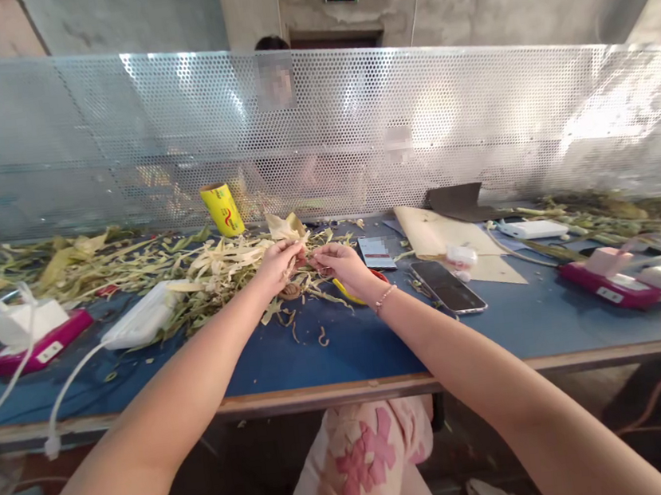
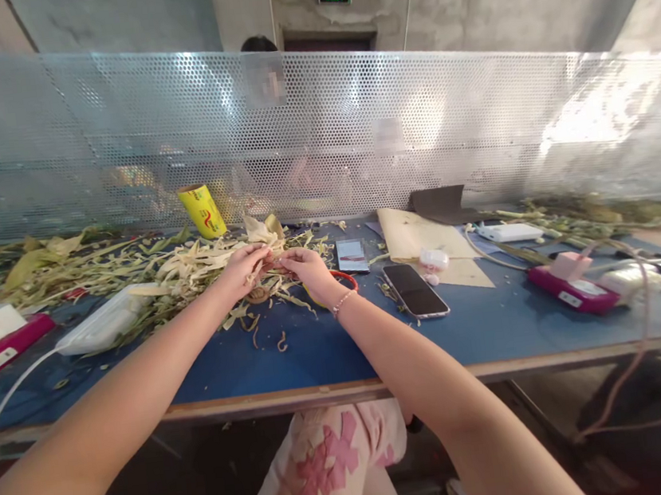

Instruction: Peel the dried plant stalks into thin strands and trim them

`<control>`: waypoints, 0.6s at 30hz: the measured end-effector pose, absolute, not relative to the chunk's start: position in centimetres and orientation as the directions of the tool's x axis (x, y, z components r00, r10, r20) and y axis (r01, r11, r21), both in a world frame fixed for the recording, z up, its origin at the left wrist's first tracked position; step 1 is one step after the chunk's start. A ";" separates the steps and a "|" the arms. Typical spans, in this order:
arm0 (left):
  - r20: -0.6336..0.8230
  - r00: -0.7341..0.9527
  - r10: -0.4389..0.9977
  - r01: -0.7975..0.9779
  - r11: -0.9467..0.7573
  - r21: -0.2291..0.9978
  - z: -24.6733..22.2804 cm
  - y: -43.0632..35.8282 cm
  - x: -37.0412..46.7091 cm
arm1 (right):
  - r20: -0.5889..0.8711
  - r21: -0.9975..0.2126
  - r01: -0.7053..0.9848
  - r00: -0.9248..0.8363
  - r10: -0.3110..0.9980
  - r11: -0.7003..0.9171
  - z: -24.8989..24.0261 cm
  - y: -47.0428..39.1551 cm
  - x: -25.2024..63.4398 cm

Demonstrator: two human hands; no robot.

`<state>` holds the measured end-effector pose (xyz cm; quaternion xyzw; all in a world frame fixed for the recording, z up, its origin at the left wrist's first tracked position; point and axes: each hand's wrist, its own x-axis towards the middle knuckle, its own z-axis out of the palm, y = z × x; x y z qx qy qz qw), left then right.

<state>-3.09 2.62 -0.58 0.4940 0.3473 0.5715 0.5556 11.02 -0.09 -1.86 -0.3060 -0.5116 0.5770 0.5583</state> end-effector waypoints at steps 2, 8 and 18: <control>0.186 0.106 0.977 -0.297 -0.147 0.944 -0.7 2.7 -3.1 | 0.223 -0.924 -0.348 -0.162 0.961 0.156 -1.8 -0.1 11.1; 0.191 0.162 0.968 -0.257 -0.146 0.956 -1.1 2.7 -2.7 | 0.242 -0.898 -0.404 -0.129 0.962 0.172 -1.8 0.2 11.0; 0.296 0.142 0.944 -0.134 -0.278 0.951 -1.5 2.8 -2.5 | 0.225 -0.831 -0.539 -0.103 0.969 0.136 -1.7 -0.1 11.0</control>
